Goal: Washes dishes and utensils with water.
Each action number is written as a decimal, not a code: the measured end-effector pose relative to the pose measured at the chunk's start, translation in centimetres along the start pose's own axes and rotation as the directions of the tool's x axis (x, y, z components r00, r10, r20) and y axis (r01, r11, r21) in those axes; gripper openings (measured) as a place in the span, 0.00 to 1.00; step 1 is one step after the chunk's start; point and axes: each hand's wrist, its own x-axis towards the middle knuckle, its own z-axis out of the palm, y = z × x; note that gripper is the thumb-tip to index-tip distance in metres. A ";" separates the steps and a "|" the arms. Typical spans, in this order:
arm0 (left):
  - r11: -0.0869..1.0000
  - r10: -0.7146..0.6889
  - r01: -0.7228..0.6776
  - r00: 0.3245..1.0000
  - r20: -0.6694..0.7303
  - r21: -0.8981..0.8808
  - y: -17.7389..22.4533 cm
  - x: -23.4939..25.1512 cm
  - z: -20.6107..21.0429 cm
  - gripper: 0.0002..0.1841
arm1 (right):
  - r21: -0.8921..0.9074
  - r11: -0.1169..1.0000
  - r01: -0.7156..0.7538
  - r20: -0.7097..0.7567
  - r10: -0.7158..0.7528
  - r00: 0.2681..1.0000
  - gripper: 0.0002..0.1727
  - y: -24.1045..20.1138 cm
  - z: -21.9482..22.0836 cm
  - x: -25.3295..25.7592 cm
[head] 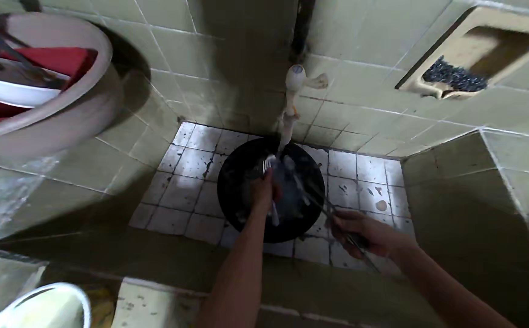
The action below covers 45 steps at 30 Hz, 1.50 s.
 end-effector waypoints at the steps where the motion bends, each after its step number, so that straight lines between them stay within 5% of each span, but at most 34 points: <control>1: 0.999 -0.047 0.047 0.998 0.028 0.009 -0.3 -0.2 0.3 0.31 | 0.030 0.999 0.042 -0.091 -0.039 0.995 0.15 -0.7 0.9 0.6; 4: 0.971 -0.165 0.180 0.981 0.107 -0.158 -0.4 -0.1 0.6 0.31 | 0.017 0.990 0.138 -0.251 -0.130 0.959 0.15 -2.3 2.8 5.3; 6: 0.941 -0.164 0.213 0.967 0.196 -0.262 -0.6 0.8 0.5 0.18 | -0.005 0.988 0.154 -0.340 -0.146 0.929 0.16 -3.3 4.1 8.7; 9: 0.949 -0.198 0.248 0.950 0.242 -0.193 -0.3 1.2 -0.1 0.10 | 0.023 0.985 0.169 -0.478 -0.138 0.868 0.15 -4.1 5.2 12.9; 13: 0.949 -0.204 0.261 0.935 0.290 -0.177 0.0 0.3 -0.5 0.28 | -0.450 0.891 -0.057 -0.570 -0.237 0.786 0.20 -3.4 6.2 15.6; 15: 0.962 -0.195 0.243 0.932 0.306 -0.126 0.0 -0.1 0.0 0.23 | -0.601 0.789 -0.124 -0.541 -0.289 0.790 0.26 -2.9 8.2 15.0; 19: 0.957 -0.186 0.234 0.948 0.257 -0.169 0.2 0.1 -0.3 0.13 | -0.650 0.757 0.063 -0.491 -0.482 0.726 0.27 -1.8 9.1 15.0; 23: 0.994 -0.028 0.057 0.956 0.293 -0.092 1.6 -0.9 -0.3 0.21 | -0.573 0.767 0.289 -0.411 -0.574 0.708 0.29 -1.4 7.7 14.5; 27: 0.993 0.109 -0.117 0.949 0.294 0.009 1.6 -1.3 0.6 0.27 | -0.553 0.729 0.403 -0.441 -0.666 0.602 0.25 -1.7 5.7 14.1; 31: 0.993 0.106 -0.089 0.966 0.237 -0.082 1.4 -0.1 0.3 0.31 | -0.361 0.781 0.509 -0.616 -0.610 0.499 0.16 -2.7 5.7 14.9; 35: 0.992 0.096 -0.115 0.951 0.295 0.046 1.8 -1.1 -0.6 0.26 | -0.094 0.859 0.504 -0.572 -0.461 0.678 0.39 -5.1 4.5 16.8; 39: 0.999 0.037 -0.039 0.939 0.342 -0.002 2.2 -2.5 -0.7 0.19 | 0.114 0.868 0.483 -0.449 -0.389 0.805 0.14 -7.7 5.6 17.7; 42: 0.995 0.005 0.029 0.940 0.341 -0.094 1.9 -2.7 -1.6 0.23 | -0.007 0.876 0.482 -0.392 -0.446 0.805 0.13 -8.6 6.8 17.8; 45: 0.997 0.030 0.001 0.918 0.396 -0.077 2.6 -2.5 -2.3 0.25 | -0.036 0.937 0.346 -0.302 -0.341 0.890 0.21 -9.9 6.1 17.4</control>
